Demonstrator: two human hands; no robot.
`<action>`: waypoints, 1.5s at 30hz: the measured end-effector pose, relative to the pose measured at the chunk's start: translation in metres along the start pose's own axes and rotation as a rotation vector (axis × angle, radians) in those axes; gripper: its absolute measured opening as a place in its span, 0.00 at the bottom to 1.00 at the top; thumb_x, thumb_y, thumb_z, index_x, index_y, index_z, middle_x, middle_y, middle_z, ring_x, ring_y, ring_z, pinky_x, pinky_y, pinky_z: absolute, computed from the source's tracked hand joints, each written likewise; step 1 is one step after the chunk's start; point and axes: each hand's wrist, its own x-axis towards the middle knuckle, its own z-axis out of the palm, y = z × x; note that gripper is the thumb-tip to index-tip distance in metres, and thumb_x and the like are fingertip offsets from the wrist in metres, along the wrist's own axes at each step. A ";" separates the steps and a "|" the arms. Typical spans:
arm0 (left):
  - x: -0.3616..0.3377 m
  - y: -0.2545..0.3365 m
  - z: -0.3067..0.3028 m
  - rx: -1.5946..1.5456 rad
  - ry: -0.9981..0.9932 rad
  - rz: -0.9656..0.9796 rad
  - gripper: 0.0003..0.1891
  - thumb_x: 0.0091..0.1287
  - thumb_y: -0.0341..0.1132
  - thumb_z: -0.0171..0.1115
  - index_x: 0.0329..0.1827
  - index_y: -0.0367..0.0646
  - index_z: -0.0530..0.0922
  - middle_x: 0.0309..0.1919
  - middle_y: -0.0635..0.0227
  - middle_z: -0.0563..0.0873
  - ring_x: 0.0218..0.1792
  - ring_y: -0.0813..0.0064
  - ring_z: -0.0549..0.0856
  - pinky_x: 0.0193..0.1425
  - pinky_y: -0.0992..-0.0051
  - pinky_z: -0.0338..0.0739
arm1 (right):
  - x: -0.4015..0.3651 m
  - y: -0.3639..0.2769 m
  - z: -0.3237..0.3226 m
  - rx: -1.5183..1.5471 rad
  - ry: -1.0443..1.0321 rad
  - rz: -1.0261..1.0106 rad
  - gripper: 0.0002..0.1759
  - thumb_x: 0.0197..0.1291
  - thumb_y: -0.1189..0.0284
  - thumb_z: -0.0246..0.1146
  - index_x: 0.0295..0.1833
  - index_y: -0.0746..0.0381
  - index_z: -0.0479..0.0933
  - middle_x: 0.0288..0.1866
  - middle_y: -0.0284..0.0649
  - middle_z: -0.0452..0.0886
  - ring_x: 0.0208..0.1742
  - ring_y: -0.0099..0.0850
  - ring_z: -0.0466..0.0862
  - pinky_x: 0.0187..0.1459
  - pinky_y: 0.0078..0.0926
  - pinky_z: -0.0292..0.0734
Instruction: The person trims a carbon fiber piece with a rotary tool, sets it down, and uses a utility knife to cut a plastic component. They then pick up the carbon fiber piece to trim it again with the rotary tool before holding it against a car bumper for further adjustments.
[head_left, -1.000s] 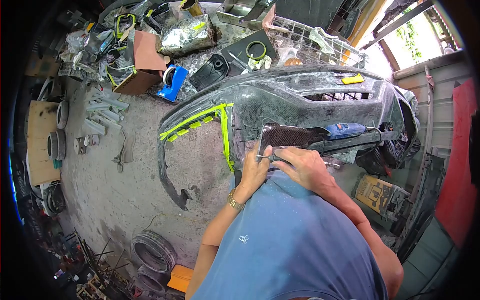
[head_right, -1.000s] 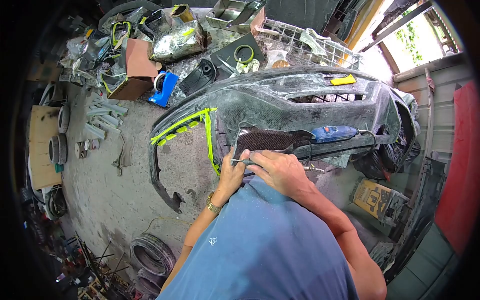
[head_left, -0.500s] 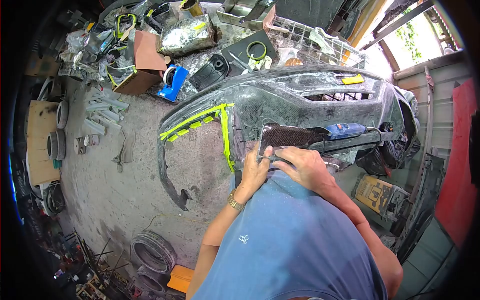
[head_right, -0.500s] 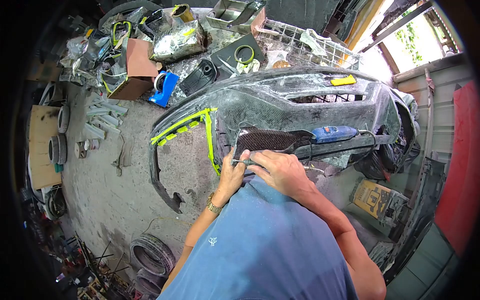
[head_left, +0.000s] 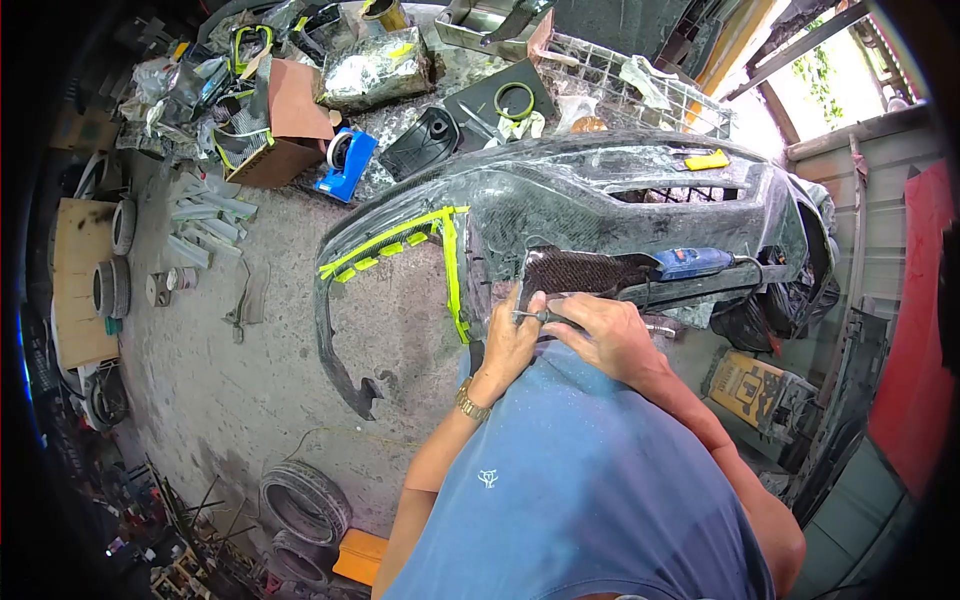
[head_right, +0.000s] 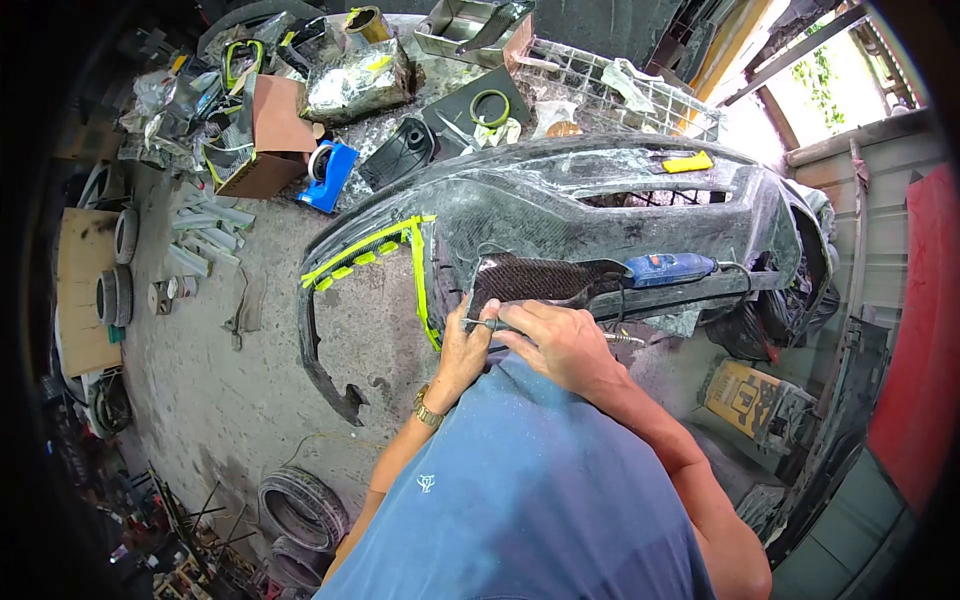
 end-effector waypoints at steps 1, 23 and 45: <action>0.000 -0.001 0.000 0.000 0.001 -0.001 0.13 0.74 0.37 0.56 0.44 0.33 0.78 0.31 0.67 0.83 0.33 0.80 0.77 0.38 0.74 0.74 | 0.000 0.000 0.000 0.005 -0.006 0.006 0.13 0.60 0.64 0.66 0.45 0.59 0.77 0.33 0.37 0.80 0.32 0.39 0.83 0.30 0.36 0.78; 0.001 -0.002 -0.001 0.040 0.030 -0.008 0.16 0.73 0.41 0.56 0.43 0.31 0.77 0.24 0.61 0.80 0.27 0.70 0.76 0.32 0.69 0.71 | -0.002 0.000 0.003 0.031 0.041 -0.019 0.12 0.61 0.65 0.65 0.43 0.60 0.76 0.32 0.38 0.78 0.32 0.40 0.82 0.30 0.37 0.76; 0.003 -0.005 0.001 0.025 0.018 0.037 0.21 0.73 0.44 0.55 0.44 0.29 0.77 0.20 0.54 0.80 0.23 0.61 0.79 0.31 0.62 0.71 | -0.001 -0.001 0.002 0.042 0.014 -0.017 0.12 0.60 0.65 0.66 0.43 0.60 0.76 0.32 0.39 0.78 0.31 0.40 0.82 0.30 0.37 0.76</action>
